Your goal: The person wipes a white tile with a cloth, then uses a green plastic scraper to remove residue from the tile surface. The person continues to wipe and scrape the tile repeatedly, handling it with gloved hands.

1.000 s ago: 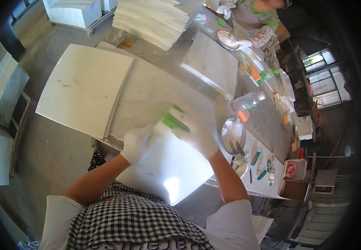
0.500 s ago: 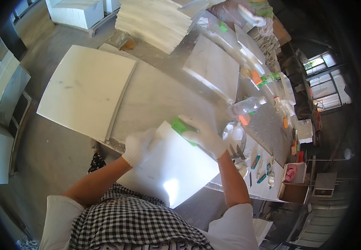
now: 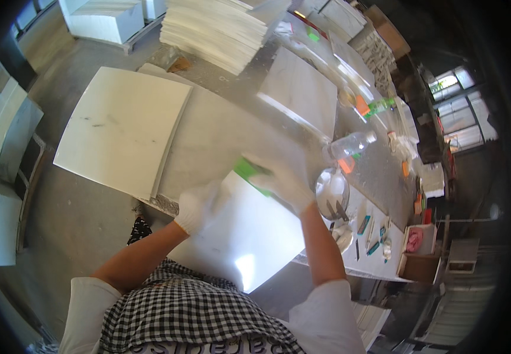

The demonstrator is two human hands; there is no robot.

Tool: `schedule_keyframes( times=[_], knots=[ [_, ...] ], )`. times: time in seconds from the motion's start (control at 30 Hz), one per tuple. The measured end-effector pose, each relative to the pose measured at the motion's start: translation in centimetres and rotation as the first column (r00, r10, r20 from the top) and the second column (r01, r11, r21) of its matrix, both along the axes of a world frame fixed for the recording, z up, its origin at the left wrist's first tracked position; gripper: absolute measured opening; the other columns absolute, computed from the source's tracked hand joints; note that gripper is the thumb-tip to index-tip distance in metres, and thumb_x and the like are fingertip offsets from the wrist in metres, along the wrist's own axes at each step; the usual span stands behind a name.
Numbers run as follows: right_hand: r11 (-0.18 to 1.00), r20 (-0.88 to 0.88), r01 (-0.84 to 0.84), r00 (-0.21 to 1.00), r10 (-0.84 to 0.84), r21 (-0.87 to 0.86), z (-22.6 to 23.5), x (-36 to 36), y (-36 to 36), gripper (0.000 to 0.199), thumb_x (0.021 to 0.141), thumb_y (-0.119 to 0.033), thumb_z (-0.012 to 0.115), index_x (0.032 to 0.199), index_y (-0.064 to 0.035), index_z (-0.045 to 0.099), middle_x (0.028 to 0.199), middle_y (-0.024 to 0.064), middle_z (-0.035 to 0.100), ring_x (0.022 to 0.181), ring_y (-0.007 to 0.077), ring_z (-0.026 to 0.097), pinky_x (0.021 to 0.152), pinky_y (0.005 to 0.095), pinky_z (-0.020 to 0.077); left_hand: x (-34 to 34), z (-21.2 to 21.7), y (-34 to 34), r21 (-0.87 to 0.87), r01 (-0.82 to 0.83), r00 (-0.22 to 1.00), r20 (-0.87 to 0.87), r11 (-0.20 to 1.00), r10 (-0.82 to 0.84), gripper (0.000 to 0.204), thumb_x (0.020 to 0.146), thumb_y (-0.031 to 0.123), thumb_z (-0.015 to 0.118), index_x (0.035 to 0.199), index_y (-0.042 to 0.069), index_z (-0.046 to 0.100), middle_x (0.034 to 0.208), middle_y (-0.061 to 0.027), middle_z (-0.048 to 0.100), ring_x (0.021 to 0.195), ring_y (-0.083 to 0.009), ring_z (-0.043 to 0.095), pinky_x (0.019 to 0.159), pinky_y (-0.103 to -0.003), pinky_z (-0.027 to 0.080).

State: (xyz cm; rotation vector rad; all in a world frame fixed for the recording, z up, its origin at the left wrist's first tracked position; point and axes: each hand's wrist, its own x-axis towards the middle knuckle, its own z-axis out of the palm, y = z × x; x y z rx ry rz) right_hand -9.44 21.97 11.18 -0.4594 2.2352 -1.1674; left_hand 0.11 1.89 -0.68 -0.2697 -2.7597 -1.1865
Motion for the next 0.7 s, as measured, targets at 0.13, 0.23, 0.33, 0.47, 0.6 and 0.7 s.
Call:
schedule_keyframes(
  times=[0.13,0.23,0.33,0.47,0.6,0.7],
  knots=[
    [0.988,-0.154,-0.047,0.988,0.024,-0.145,-1.1,-1.9,-3.1,0.059,0.084,-0.018,0.064,0.138,0.0012,0.052,0.136,0.0135,0.057,0.12,0.0203,0.054,0.104,0.0316,0.0392,-0.4,0.1,-0.1,0.039,0.002,0.998,-0.06,0.999,0.0,0.031,0.092,0.04,0.057,0.103,0.011,0.062,0.077,-0.0118,0.067,0.067,-0.0333,0.064,0.059,-0.044,0.049],
    [0.993,-0.11,-0.055,0.993,0.043,-0.109,-0.2,-1.0,-2.0,0.057,0.085,-0.016,0.063,0.138,0.0011,0.053,0.134,0.0126,0.058,0.119,0.0197,0.054,0.103,0.0305,0.0399,-0.3,0.2,-0.3,0.044,0.004,0.999,-0.045,0.999,-0.002,0.03,0.091,0.039,0.059,0.1,0.011,0.061,0.072,-0.0112,0.064,0.063,-0.0321,0.063,0.056,-0.045,0.048],
    [0.996,0.039,0.034,0.999,-0.037,0.084,0.9,0.5,0.7,0.056,0.085,-0.013,0.063,0.138,0.0012,0.053,0.133,0.0128,0.058,0.118,0.0196,0.055,0.103,0.0296,0.0393,-0.4,0.0,-0.2,0.062,0.002,0.997,-0.074,0.998,0.003,0.03,0.091,0.039,0.06,0.1,0.01,0.061,0.069,-0.0109,0.063,0.061,-0.0318,0.062,0.055,-0.046,0.048],
    [0.998,-0.041,0.055,0.998,-0.056,-0.039,-0.8,-0.2,-0.7,0.056,0.085,-0.011,0.063,0.138,0.0012,0.052,0.136,0.0131,0.057,0.119,0.0189,0.054,0.104,0.0293,0.0389,-0.4,0.1,0.1,-0.005,-0.035,0.991,-0.126,0.999,0.034,0.032,0.09,0.039,0.06,0.102,0.01,0.06,0.067,-0.0101,0.063,0.06,-0.0321,0.062,0.054,-0.046,0.048],
    [0.998,-0.206,-0.015,0.979,0.0,-0.069,-1.2,-0.9,-2.3,0.056,0.085,-0.01,0.063,0.138,0.0011,0.052,0.139,0.0131,0.055,0.121,0.0183,0.054,0.104,0.0289,0.0396,-0.4,0.5,-0.1,-0.028,-0.009,1.0,-0.022,1.0,0.009,0.031,0.091,0.04,0.058,0.106,0.012,0.062,0.077,-0.0109,0.067,0.067,-0.0334,0.064,0.059,-0.046,0.049],
    [0.997,-0.057,0.072,0.996,-0.073,-0.023,0.7,1.3,0.0,0.056,0.085,-0.01,0.064,0.138,0.0011,0.052,0.141,0.0139,0.054,0.125,0.0191,0.052,0.105,0.0295,0.0395,-0.3,0.5,0.0,-0.023,-0.017,1.0,-0.011,1.0,0.017,0.033,0.091,0.04,0.058,0.108,0.012,0.062,0.076,-0.011,0.067,0.067,-0.0336,0.065,0.058,-0.046,0.049]
  ],
)
